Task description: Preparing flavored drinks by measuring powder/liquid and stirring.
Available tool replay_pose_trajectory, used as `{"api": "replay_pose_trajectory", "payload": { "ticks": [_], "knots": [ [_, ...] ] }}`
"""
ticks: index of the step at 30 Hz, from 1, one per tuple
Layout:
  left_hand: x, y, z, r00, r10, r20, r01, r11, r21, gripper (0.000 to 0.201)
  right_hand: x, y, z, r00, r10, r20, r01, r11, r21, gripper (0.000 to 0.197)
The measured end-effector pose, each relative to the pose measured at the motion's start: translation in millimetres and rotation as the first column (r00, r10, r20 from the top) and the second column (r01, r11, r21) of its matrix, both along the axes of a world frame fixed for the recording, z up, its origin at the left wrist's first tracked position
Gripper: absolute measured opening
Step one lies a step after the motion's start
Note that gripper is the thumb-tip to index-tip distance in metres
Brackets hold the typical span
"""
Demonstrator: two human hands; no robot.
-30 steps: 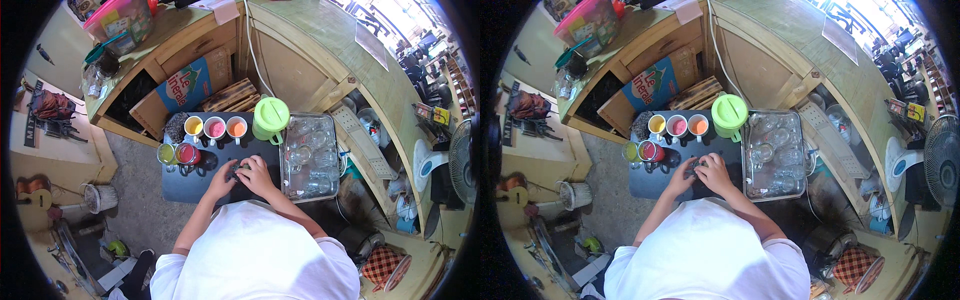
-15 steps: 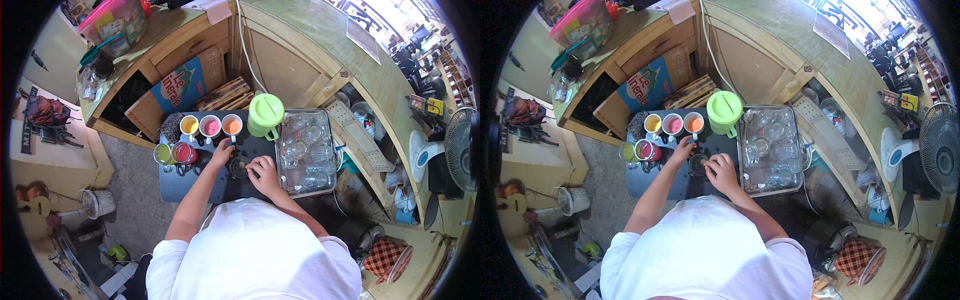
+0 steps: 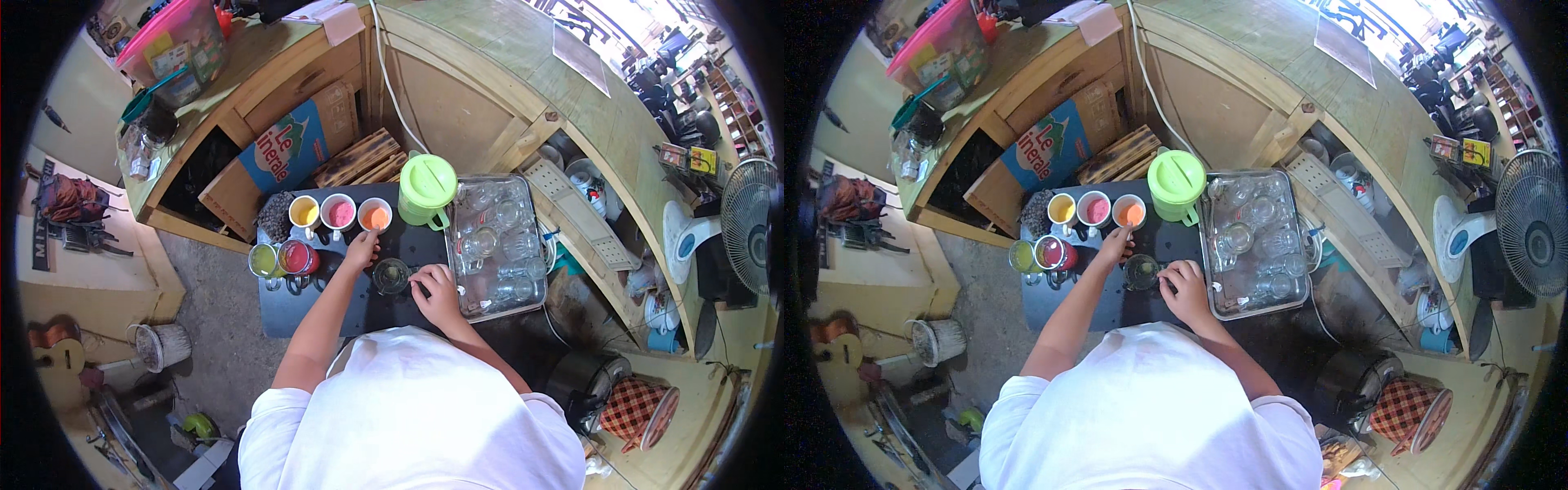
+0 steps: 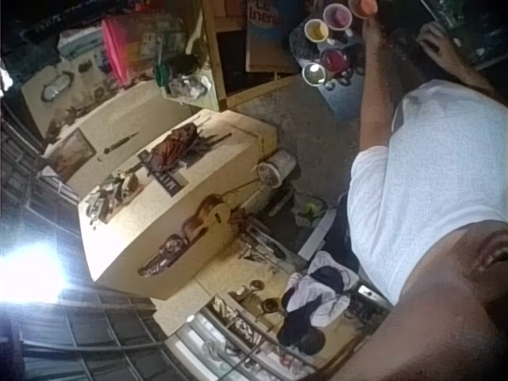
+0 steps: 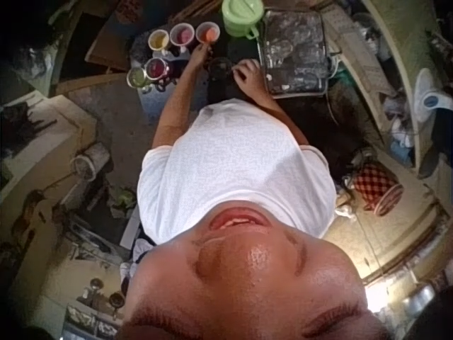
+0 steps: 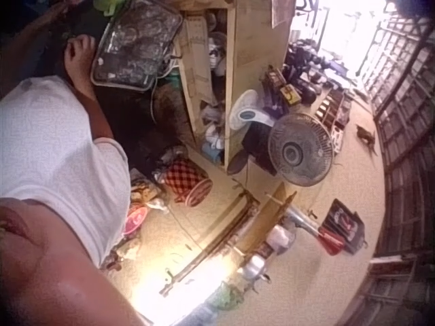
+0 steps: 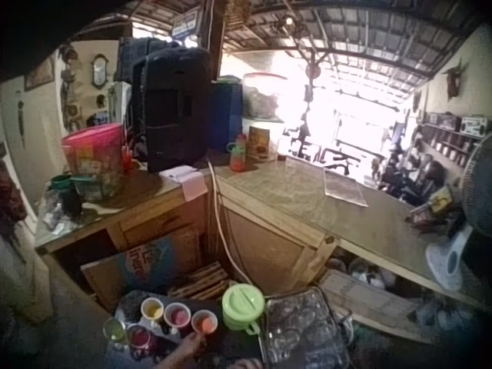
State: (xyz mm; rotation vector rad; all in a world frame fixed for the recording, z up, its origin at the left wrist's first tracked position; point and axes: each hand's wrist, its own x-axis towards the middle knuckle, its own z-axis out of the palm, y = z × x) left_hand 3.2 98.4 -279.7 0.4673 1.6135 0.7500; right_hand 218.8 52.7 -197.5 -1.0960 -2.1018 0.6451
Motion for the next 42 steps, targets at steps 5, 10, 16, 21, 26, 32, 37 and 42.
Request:
{"api": "replay_pose_trajectory", "payload": {
  "ticks": [5, 10, 16, 21, 26, 32, 37, 42],
  "knots": [
    [-2, -3, -10, 0.999, 0.052, 0.002, -0.052, 0.998, 0.036, 0.034, -2, -3, -4, 1.0, 0.0, 0.011, 0.0, 1.0, -0.027, 0.008],
    [-11, -7, -11, 0.993, 0.114, 0.03, -0.116, 0.991, 0.068, 0.03, -9, -3, -3, 1.0, -0.003, -0.017, 0.002, 0.999, -0.052, 0.009],
    [-20, -11, 11, 0.997, 0.069, -0.036, -0.057, 0.962, 0.269, 0.03, -17, 1, -2, 0.999, 0.01, -0.033, -0.011, 0.999, -0.046, 0.009],
    [-34, -20, 51, 0.975, 0.11, -0.192, -0.013, 0.895, 0.446, 0.032, -24, -2, 11, 0.997, 0.058, 0.058, -0.056, 0.998, -0.043, 0.023],
    [-35, -44, 79, 0.976, 0.161, -0.148, -0.069, 0.87, 0.488, 0.027, -48, -4, 30, 0.962, 0.182, 0.202, -0.186, 0.983, 0.0, 0.04],
    [-29, -65, 89, 0.971, 0.194, -0.142, -0.103, 0.869, 0.484, 0.025, -62, -4, 13, 0.956, 0.173, 0.238, -0.192, 0.979, 0.061, 0.028],
    [-28, -78, 80, 0.979, 0.186, -0.08, -0.133, 0.888, 0.44, 0.025, -63, -3, 12, 0.963, 0.148, 0.226, -0.168, 0.983, 0.076, 0.027],
    [-33, -81, 73, 0.982, 0.15, -0.118, -0.085, 0.899, 0.429, 0.028, -52, -3, 17, 0.964, 0.174, 0.202, -0.187, 0.982, 0.042, 0.026]
  ]
}}
